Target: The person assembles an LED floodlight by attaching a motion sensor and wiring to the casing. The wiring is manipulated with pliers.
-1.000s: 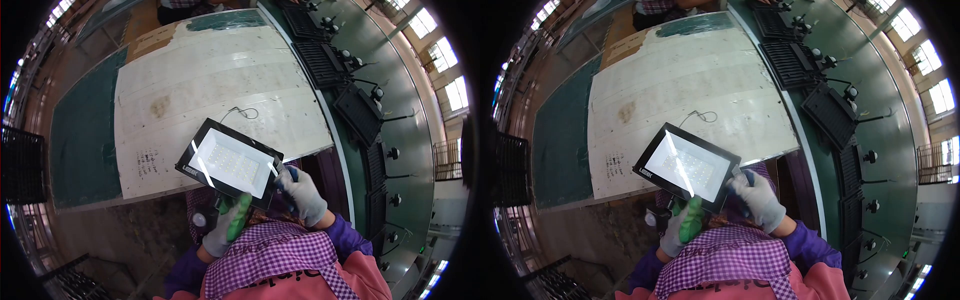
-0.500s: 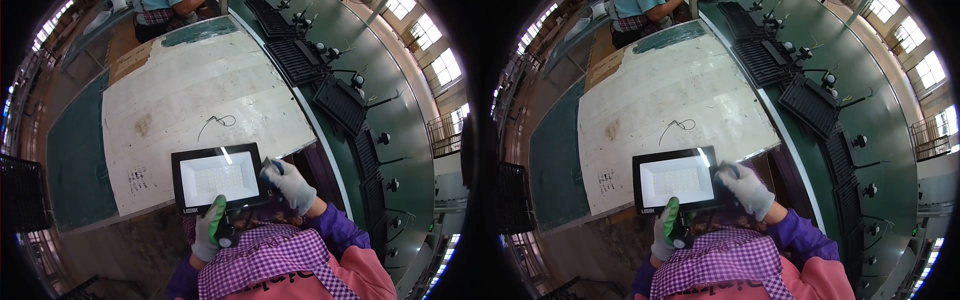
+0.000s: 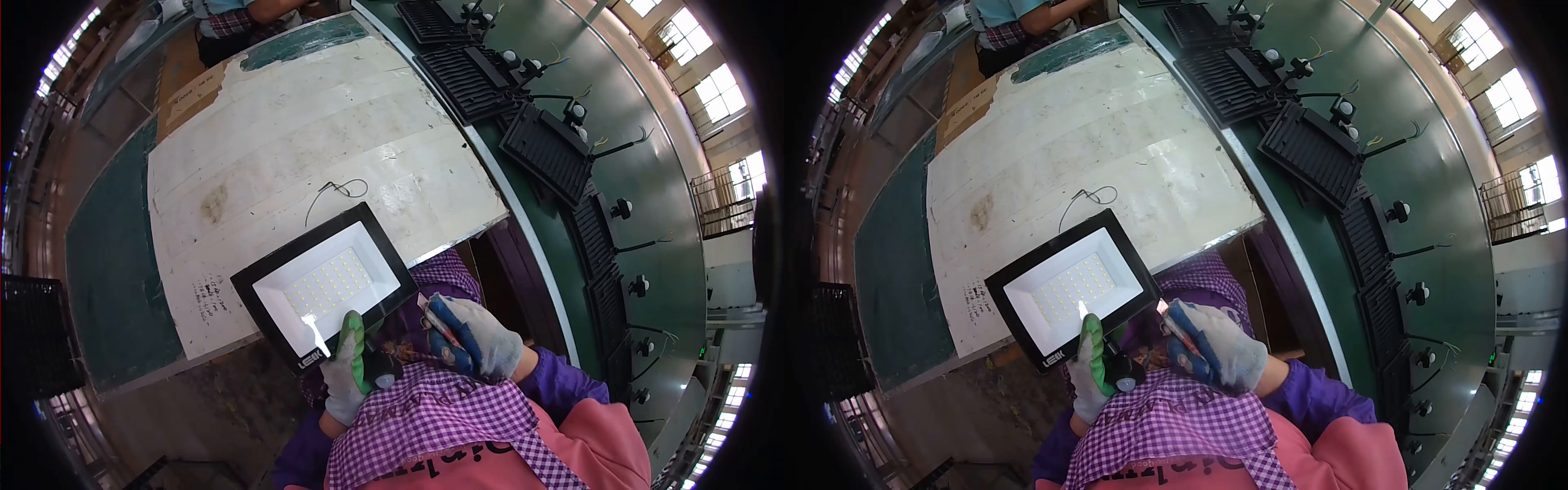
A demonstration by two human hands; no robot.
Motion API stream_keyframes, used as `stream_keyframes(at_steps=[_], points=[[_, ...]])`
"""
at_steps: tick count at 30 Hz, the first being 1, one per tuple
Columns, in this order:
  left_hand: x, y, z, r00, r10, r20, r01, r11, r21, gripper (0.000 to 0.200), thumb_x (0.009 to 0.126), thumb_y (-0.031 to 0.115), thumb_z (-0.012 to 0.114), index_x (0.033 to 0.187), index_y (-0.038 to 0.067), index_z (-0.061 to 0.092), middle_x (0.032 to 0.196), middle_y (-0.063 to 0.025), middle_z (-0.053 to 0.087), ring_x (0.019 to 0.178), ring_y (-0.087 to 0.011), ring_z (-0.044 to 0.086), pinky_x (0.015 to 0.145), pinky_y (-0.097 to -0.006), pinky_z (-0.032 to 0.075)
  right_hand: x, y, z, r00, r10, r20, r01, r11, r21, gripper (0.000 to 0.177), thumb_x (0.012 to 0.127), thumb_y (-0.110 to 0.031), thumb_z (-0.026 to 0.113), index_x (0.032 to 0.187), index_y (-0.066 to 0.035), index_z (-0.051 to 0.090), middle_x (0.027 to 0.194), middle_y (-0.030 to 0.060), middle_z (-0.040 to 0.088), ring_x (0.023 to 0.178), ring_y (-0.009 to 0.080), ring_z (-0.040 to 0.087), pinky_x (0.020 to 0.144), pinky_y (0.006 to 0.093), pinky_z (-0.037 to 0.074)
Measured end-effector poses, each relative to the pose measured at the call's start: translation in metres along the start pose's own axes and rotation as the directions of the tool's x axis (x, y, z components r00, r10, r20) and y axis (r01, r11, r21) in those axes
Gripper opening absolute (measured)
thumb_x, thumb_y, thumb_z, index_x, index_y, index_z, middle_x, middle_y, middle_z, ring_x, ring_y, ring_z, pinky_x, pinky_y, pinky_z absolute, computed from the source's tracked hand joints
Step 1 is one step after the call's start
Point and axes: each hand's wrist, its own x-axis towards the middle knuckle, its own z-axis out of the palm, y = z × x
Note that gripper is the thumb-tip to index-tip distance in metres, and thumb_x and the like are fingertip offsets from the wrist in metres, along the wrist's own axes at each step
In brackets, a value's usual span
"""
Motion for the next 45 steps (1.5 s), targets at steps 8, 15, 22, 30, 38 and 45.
stream_keyframes(at_steps=[8, 15, 22, 30, 38, 45], points=[[-0.005, -0.012, -0.003, 0.999, -0.013, 0.050, 0.013, 1.000, 0.011, 0.063, 0.091, 0.005, 0.053, 0.144, -0.008, 0.021, 0.147, -0.0187, 0.034, 0.131, -0.0290, 0.040, 0.110, -0.0377, 0.035, 0.017, 0.021, 0.012, 0.916, -0.383, -0.123, 0.347, 0.907, -0.241, 0.025, 0.097, -0.028, 0.049, 0.097, -0.004, 0.055, 0.074, 0.0007, 0.058, 0.061, 0.0111, 0.057, 0.055, 0.0240, 0.045], [-0.007, -0.022, -0.007, 0.994, 0.012, 0.112, -0.018, 0.999, 0.048, 0.070, 0.089, 0.002, 0.054, 0.145, -0.008, 0.015, 0.149, -0.0196, 0.029, 0.134, -0.0316, 0.037, 0.111, -0.0395, 0.033, 0.026, 0.026, 0.022, 0.969, 0.170, -0.182, -0.039, 0.824, 0.566, 0.028, 0.094, -0.035, 0.057, 0.088, -0.008, 0.058, 0.069, 0.0005, 0.057, 0.056, 0.0135, 0.056, 0.050, 0.0246, 0.044], [-0.006, -0.029, -0.008, 0.992, -0.081, 0.099, 0.094, 0.986, -0.137, 0.069, 0.092, 0.006, 0.049, 0.147, -0.006, 0.011, 0.152, -0.0185, 0.025, 0.137, -0.0308, 0.033, 0.112, -0.0398, 0.031, 0.023, -0.018, 0.027, 0.874, 0.441, -0.204, -0.190, 0.697, 0.692, 0.027, 0.091, -0.034, 0.063, 0.079, -0.011, 0.054, 0.059, -0.0001, 0.051, 0.043, 0.0112, 0.049, 0.036, 0.0240, 0.036], [-0.008, -0.045, -0.006, 0.930, -0.331, 0.161, 0.349, 0.653, -0.672, 0.057, 0.101, 0.023, 0.033, 0.151, 0.005, 0.012, 0.154, -0.0114, 0.023, 0.140, -0.0218, 0.028, 0.114, -0.0350, 0.026, 0.039, -0.038, 0.032, 0.807, 0.469, -0.359, -0.202, 0.790, 0.578, 0.028, 0.091, -0.032, 0.063, 0.075, -0.009, 0.055, 0.057, 0.0005, 0.051, 0.040, 0.0111, 0.047, 0.035, 0.0235, 0.035], [0.002, 0.001, 0.015, 0.848, -0.481, 0.221, 0.510, 0.630, -0.586, 0.050, 0.102, 0.011, 0.036, 0.149, 0.004, 0.021, 0.150, -0.0077, 0.032, 0.135, -0.0157, 0.035, 0.110, -0.0253, 0.029, 0.078, -0.069, 0.019, 0.869, 0.338, -0.362, -0.150, 0.877, 0.457, 0.027, 0.092, -0.028, 0.058, 0.077, -0.006, 0.057, 0.058, 0.0030, 0.053, 0.038, 0.0107, 0.044, 0.034, 0.0228, 0.033], [-0.001, -0.045, 0.005, 0.917, -0.235, 0.324, 0.392, 0.687, -0.612, 0.049, 0.101, 0.011, 0.038, 0.148, 0.001, 0.024, 0.149, -0.0099, 0.033, 0.133, -0.0164, 0.038, 0.110, -0.0251, 0.029, 0.121, -0.092, 0.007, 0.878, 0.366, -0.307, -0.212, 0.875, 0.436, 0.019, 0.093, -0.025, 0.054, 0.085, -0.008, 0.056, 0.060, 0.0030, 0.053, 0.040, 0.0118, 0.042, 0.034, 0.0259, 0.030]])
